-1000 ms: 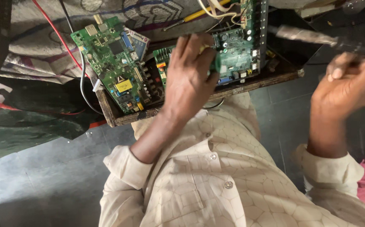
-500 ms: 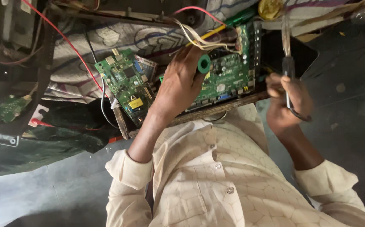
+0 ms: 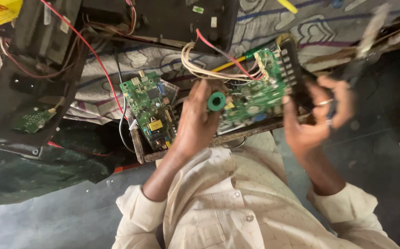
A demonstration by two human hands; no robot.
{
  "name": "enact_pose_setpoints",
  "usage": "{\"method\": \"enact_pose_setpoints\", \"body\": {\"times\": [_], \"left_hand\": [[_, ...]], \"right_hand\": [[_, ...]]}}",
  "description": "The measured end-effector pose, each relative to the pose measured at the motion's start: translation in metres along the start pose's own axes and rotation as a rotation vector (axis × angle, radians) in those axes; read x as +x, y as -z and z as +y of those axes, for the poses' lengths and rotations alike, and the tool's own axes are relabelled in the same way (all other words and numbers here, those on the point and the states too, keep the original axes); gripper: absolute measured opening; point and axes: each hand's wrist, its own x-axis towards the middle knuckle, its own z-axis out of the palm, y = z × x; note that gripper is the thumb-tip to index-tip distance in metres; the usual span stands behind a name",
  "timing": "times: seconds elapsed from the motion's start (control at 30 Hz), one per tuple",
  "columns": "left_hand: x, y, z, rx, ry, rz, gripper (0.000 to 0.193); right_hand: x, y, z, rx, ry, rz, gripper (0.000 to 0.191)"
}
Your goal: The person solders components on green circuit boards laid in a wooden tray on a cluttered workbench, holding a soldering iron in one hand while steadying the boards and a green ring part with the other. They reposition the boards, touch points on the boards, and near the end handle a plastic bottle with a yellow stick over the boards.
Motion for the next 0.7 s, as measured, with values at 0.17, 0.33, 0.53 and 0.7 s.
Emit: {"method": "enact_pose_setpoints", "body": {"times": [0.17, 0.33, 0.53, 0.7], "left_hand": [[-0.027, -0.017, 0.016, -0.396, 0.14, 0.182, 0.025], [-0.051, -0.04, -0.003, -0.753, 0.261, 0.347, 0.022], [-0.049, -0.057, -0.046, -0.766, 0.252, 0.469, 0.019], [-0.052, -0.049, -0.059, -0.953, 0.363, 0.445, 0.01]], "right_hand": [[0.077, 0.019, -0.038, 0.009, 0.223, -0.121, 0.091], [0.162, -0.019, -0.068, -0.014, 0.445, -0.509, 0.086], [0.215, -0.097, -0.072, 0.187, 0.5, -0.871, 0.077], [0.217, -0.118, -0.077, 0.042, 0.445, -1.073, 0.073]]}}
